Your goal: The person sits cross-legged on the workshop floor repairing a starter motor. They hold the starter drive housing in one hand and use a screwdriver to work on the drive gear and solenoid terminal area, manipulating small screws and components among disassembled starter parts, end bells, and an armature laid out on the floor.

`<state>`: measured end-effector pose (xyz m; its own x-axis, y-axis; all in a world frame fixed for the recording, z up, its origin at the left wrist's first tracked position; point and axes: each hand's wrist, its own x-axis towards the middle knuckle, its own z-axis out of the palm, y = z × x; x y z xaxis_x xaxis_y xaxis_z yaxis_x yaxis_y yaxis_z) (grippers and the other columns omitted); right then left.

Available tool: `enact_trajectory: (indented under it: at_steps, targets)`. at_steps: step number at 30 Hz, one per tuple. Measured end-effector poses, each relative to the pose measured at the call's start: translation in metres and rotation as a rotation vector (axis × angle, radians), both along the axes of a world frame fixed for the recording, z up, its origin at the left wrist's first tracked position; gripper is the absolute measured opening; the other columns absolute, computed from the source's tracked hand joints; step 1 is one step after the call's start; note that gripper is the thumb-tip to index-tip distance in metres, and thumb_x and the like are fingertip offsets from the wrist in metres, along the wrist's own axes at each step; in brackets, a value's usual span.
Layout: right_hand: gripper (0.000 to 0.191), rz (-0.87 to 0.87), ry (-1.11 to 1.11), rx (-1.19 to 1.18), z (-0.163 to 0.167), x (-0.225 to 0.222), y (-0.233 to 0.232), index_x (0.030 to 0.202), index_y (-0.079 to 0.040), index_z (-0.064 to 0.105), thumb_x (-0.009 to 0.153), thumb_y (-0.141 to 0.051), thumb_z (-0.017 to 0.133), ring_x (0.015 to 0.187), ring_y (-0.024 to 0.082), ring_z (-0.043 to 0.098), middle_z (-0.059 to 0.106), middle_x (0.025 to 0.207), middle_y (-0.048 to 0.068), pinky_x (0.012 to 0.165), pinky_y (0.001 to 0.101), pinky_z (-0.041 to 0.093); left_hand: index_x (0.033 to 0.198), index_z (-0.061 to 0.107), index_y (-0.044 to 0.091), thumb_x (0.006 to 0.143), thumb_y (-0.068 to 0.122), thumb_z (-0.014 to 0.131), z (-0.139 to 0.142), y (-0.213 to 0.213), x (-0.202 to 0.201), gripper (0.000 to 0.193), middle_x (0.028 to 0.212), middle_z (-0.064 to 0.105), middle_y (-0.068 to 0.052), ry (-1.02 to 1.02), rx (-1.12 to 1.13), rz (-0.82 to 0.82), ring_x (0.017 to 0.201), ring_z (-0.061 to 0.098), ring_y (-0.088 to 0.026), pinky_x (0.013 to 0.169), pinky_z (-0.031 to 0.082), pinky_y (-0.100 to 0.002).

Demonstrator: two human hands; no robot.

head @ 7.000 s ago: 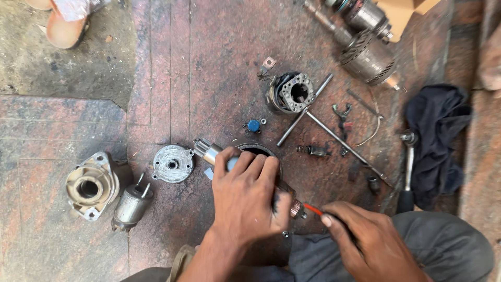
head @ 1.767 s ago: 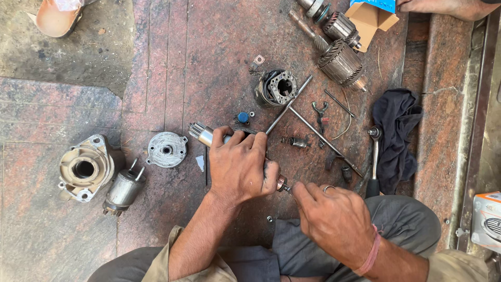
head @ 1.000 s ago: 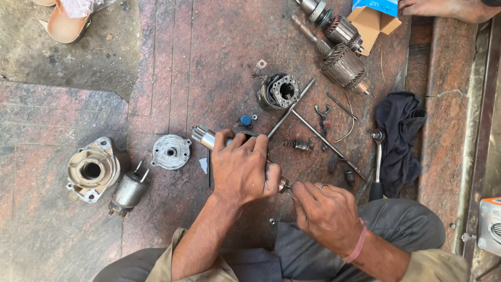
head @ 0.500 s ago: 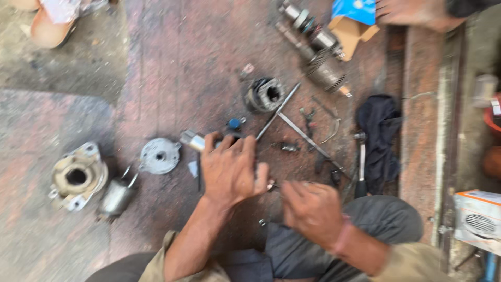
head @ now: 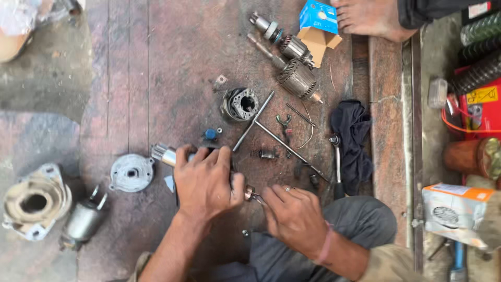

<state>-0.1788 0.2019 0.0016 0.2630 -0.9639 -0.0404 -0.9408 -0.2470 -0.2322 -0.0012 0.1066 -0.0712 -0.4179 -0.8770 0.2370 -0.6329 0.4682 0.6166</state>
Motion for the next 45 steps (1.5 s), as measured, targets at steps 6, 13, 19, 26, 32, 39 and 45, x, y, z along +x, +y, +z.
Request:
enact_trajectory:
  at_steps: [6,13,19,26,32,39,45]
  targets:
    - [0.015,-0.042,-0.024,0.038,-0.006,0.012,-0.003,0.091,-0.008,0.063,0.079,-0.013,0.071,0.068,0.029,0.066,0.064,0.077,0.008,0.062,0.0416,0.052,0.085,0.062,0.007,0.072,0.036,0.064,0.005,-0.001,0.007,0.032,0.076,0.069,-0.012,-0.026,-0.007,0.037,0.081,0.066,-0.030,0.095,0.042,-0.054]
    - [0.017,-0.017,-0.021,0.079,0.002,0.006,-0.005,0.090,-0.008,0.062,0.077,-0.013,0.071,0.069,0.029,0.067,0.063,0.076,0.008,0.062,0.0420,0.052,0.086,0.063,0.005,0.071,0.036,0.064,0.005,-0.001,0.005,0.033,0.075,0.066,-0.010,-0.033,0.004,0.016,0.081,0.065,-0.030,0.095,0.041,-0.053]
    - [0.017,-0.047,0.013,0.116,0.002,0.012,-0.007,0.090,-0.008,0.062,0.077,-0.012,0.072,0.067,0.030,0.066,0.063,0.075,0.008,0.060,0.0433,0.052,0.085,0.063,0.005,0.071,0.036,0.064,0.004,-0.002,0.005,0.034,0.073,0.064,-0.009,-0.040,-0.006,0.016,0.079,0.064,-0.029,0.096,0.041,-0.053]
    - [0.020,-0.028,-0.100,0.104,0.002,0.014,-0.015,0.098,-0.005,0.064,0.081,-0.012,0.070,0.067,0.032,0.069,0.071,0.084,0.011,0.057,0.0443,0.053,0.084,0.062,0.005,0.071,0.034,0.063,0.002,-0.001,0.006,0.031,0.074,0.064,-0.008,-0.012,-0.017,0.019,0.079,0.063,-0.029,0.096,0.042,-0.053]
    - [0.015,-0.038,0.022,0.266,0.014,0.010,-0.019,0.092,-0.008,0.066,0.081,-0.016,0.072,0.066,0.031,0.071,0.072,0.079,0.009,0.056,0.0464,0.053,0.084,0.063,0.005,0.071,0.034,0.063,0.006,-0.003,0.007,0.032,0.072,0.064,-0.009,-0.012,-0.013,0.015,0.078,0.063,-0.029,0.095,0.042,-0.053]
    - [0.016,-0.071,-0.061,0.174,0.007,0.013,-0.018,0.092,-0.007,0.065,0.079,-0.015,0.070,0.061,0.036,0.068,0.068,0.072,0.013,0.053,0.0487,0.052,0.084,0.063,0.006,0.070,0.036,0.063,-0.001,0.000,0.007,0.033,0.076,0.067,-0.010,-0.054,0.001,0.026,0.079,0.064,-0.029,0.095,0.042,-0.054]
    - [0.019,-0.100,-0.124,0.175,-0.006,0.008,-0.012,0.091,-0.006,0.061,0.074,-0.012,0.066,0.068,0.040,0.067,0.067,0.076,0.016,0.058,0.0508,0.053,0.097,0.069,0.007,0.067,0.035,0.064,0.003,-0.005,0.001,0.041,0.082,0.071,-0.010,-0.003,-0.004,0.064,0.085,0.068,-0.029,0.095,0.042,-0.054]
